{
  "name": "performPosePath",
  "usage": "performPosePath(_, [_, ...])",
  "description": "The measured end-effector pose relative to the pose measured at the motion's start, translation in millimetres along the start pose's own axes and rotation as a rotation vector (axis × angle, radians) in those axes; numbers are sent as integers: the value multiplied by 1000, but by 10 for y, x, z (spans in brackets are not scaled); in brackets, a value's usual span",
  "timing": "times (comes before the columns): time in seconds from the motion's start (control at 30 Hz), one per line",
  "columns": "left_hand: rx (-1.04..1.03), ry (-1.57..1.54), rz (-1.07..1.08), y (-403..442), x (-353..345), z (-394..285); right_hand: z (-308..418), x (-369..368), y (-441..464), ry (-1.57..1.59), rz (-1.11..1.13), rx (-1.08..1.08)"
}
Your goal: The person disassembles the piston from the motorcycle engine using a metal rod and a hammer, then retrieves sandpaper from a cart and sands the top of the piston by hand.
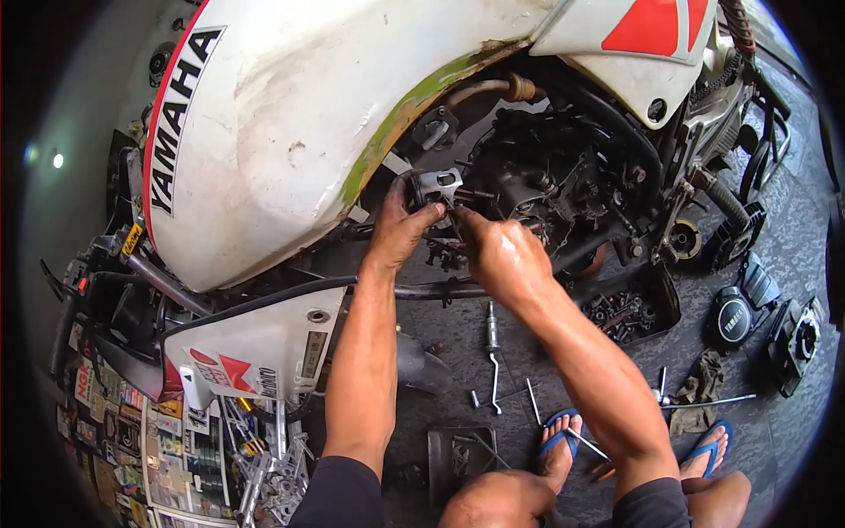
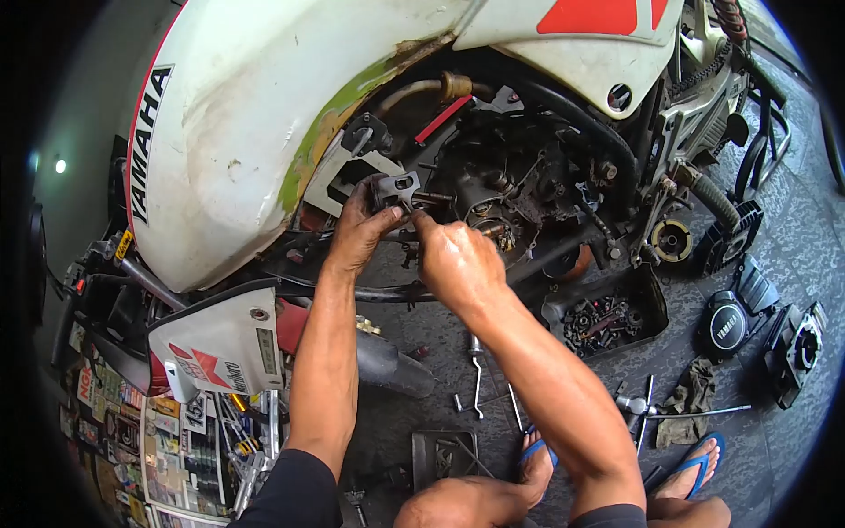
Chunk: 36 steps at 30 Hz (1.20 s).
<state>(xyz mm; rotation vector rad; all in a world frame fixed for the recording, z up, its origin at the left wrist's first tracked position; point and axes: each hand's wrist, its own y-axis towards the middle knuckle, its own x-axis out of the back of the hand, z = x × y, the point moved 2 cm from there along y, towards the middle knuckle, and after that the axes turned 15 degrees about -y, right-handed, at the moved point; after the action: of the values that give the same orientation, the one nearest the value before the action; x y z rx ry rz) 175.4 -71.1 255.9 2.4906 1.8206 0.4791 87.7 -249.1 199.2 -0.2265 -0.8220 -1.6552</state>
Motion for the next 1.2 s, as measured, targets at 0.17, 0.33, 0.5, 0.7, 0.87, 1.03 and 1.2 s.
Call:
performPosePath(0.17, [-65, 163, -47, -32, -63, -38, -119, 105, 138, -91, 49, 138])
performPosePath(0.33, [-78, 216, -96, -62, -83, -47, -149, 296, 292, -292, 115, 279])
performPosePath(0.5, [-124, 369, -155, -42, -58, 25, -9, 433, 466, -493, 276, 334])
performPosePath(0.7, [-74, 338, -169, -21, -60, 47, 228, 404, 584, -456, 445, 206])
performPosePath(0.87, [-71, 301, -116, -14, -69, -8, 305, 327, 631, -433, 413, 223])
performPosePath(1.03, [-108, 337, -133, -59, -102, -14, 212, 252, 651, -451, 328, 228])
performPosePath(1.2, [-104, 288, -143, -102, -127, -56, 195, 285, 629, -549, 322, 365])
